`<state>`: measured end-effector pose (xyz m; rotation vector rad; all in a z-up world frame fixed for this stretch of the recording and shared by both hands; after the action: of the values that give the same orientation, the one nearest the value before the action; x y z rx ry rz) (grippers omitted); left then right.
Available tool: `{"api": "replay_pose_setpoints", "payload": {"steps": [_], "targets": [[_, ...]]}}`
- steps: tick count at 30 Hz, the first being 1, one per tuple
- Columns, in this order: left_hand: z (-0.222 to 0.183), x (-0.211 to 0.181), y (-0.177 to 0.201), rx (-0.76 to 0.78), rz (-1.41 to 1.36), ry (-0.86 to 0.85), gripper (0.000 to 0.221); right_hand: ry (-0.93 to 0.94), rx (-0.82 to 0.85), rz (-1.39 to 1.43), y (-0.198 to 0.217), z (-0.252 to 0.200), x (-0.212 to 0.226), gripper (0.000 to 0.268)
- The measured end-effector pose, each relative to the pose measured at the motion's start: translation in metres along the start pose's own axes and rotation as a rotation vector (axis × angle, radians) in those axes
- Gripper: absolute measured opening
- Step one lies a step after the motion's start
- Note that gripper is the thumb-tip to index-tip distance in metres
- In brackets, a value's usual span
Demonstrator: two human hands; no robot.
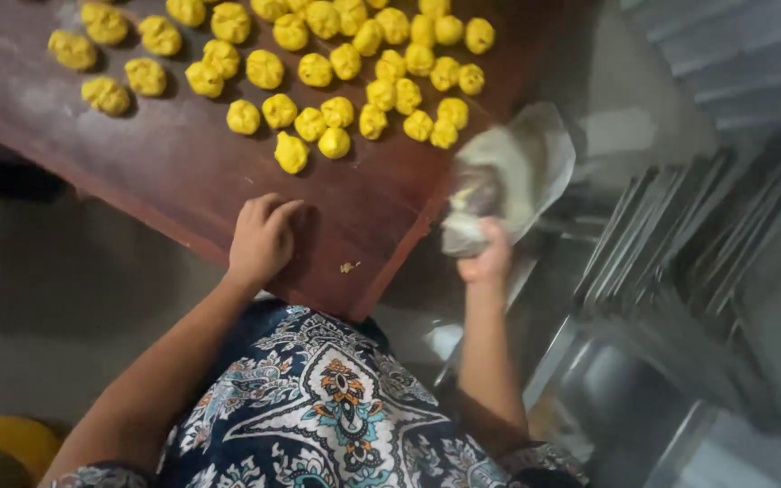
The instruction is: Manually fill and shape small yellow dough balls with a dark paste filling.
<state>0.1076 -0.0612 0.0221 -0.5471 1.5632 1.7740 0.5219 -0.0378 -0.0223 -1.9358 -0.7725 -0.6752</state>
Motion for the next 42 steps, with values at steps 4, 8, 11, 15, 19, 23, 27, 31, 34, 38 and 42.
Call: {"api": "replay_pose_setpoints", "payload": {"steps": [4,8,11,15,19,23,27,31,34,38,42], "targets": [[0.003,0.002,-0.002,0.020,0.110,-0.031,0.044,0.015,0.072,0.030,-0.051,0.066,0.075,0.043],[0.006,0.003,-0.001,0.046,0.128,-0.075,0.047,0.261,0.025,-0.190,-0.057,0.196,0.133,0.044],[0.005,0.007,-0.005,0.050,0.149,-0.081,0.047,0.346,-0.041,-0.381,-0.076,0.293,0.172,0.074],[-0.001,0.010,-0.005,0.082,0.172,-0.080,0.047,0.372,0.054,-0.957,-0.045,0.395,0.194,0.094],[0.008,0.013,-0.011,0.074,0.151,-0.109,0.047,0.739,0.178,-1.309,-0.029,0.344,0.156,0.080],[-0.004,0.012,-0.004,0.065,0.141,-0.103,0.046,0.724,0.350,-1.539,-0.167,0.086,0.031,0.062],[0.002,0.019,-0.013,0.025,0.099,-0.120,0.046,0.631,0.670,-1.791,-0.192,-0.073,-0.066,0.078],[-0.006,0.019,-0.009,0.019,-0.021,-0.116,0.045,0.572,0.718,-1.841,-0.178,-0.128,-0.136,0.089],[-0.015,0.019,-0.004,-0.019,-0.171,-0.076,0.044,0.522,0.801,-1.805,-0.171,-0.129,-0.150,0.093],[-0.045,0.027,0.012,-0.146,-0.256,0.003,0.044,0.416,0.506,-1.911,-0.168,-0.119,-0.121,0.089],[-0.109,0.044,0.036,-0.210,-0.333,0.081,0.044,0.469,-0.063,-2.003,-0.105,-0.092,-0.085,0.081]]}}
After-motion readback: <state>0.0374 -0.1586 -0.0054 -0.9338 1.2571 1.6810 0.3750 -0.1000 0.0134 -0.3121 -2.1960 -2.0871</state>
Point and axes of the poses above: each hand's wrist, its own z-axis towards the middle knuckle, its own y-axis out of the back of the hand, x = y × z, the point moved 1 cm from there along z, towards the middle knuckle, and after that the axes turned 6 degrees about x, right-handed, at the moved point
